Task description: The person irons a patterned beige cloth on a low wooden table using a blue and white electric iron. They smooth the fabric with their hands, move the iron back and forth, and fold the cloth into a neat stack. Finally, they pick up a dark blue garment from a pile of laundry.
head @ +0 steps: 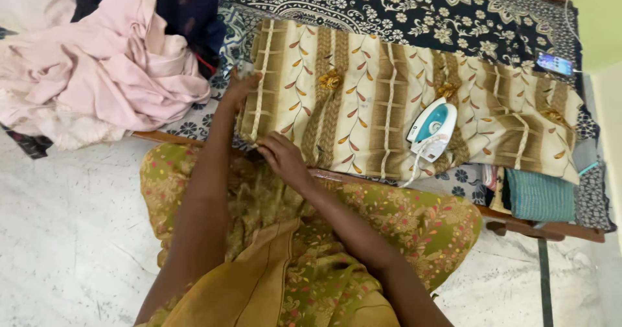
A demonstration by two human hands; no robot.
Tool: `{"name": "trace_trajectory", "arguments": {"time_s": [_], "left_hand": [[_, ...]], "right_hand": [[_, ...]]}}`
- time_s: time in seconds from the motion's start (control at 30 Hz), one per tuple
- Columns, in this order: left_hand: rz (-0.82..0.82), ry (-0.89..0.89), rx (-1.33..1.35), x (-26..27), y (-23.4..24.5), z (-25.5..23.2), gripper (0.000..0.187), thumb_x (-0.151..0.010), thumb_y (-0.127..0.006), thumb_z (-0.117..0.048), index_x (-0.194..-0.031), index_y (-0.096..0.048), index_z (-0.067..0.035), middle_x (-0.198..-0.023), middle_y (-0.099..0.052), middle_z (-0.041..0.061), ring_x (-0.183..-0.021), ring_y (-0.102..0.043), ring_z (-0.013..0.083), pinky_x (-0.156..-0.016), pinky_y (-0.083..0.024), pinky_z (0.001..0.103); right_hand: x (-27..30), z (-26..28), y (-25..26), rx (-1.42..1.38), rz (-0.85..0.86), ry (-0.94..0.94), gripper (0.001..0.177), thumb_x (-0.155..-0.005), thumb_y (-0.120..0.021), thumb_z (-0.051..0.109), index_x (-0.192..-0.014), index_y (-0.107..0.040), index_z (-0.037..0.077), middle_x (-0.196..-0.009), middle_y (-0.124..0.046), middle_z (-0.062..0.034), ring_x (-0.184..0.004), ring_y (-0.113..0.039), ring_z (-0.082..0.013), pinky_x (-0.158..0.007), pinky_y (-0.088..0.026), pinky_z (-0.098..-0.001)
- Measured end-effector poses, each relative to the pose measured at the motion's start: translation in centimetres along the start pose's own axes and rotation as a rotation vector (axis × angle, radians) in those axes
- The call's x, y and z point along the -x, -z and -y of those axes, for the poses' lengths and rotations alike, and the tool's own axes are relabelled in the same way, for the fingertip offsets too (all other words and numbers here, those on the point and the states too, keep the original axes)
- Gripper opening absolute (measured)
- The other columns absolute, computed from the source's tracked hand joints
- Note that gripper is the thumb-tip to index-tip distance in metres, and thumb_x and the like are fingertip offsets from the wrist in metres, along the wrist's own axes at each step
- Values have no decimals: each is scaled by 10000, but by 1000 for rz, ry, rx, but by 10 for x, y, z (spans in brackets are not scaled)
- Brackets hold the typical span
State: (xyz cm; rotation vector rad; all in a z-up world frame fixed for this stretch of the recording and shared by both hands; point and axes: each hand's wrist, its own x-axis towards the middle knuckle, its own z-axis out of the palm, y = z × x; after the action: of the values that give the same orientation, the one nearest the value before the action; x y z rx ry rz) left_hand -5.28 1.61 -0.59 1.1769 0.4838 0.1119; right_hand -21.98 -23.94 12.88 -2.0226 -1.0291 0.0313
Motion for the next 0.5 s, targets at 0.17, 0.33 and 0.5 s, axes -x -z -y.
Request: {"name": "trace_trajectory", "arguments": {"time_s": [0.17, 0.33, 0.5], "left_hand": [[33, -44, -205, -58, -32, -19, 820, -830, -779, -134, -1564, -419, -183, -1140, -664, 132, -840, -573, 222, -652, -457, 413], [83, -93, -399, -101, -62, -17, 647, -855, -770, -111, -1481, -606, -138, -1144, -700, 103, -880, -578, 205, -719, -447, 375], [35, -191, -426, -136, -58, -5, 618, -837, -757, -70, -1439, -621, -96, -1242, -695, 119, -1017, -619, 209, -842, -500, 341]], "right_hand": [[34, 7, 25, -38, -71, 120, 185, -1000, -676, 132, -1166, -677, 49, -1046, -659, -117, -972, -665, -298, -822, -545, -388], [38, 4, 31, -90, 31, 18, 187, -983, -703, 139, -1153, -681, 62, -1085, -672, -120, -987, -674, -308, -827, -553, -385], [31, -8, 29, -164, 96, 8, 206, -998, -684, 172, -1170, -674, 58, -1140, -680, -118, -1034, -682, -295, -864, -556, -373]]}}
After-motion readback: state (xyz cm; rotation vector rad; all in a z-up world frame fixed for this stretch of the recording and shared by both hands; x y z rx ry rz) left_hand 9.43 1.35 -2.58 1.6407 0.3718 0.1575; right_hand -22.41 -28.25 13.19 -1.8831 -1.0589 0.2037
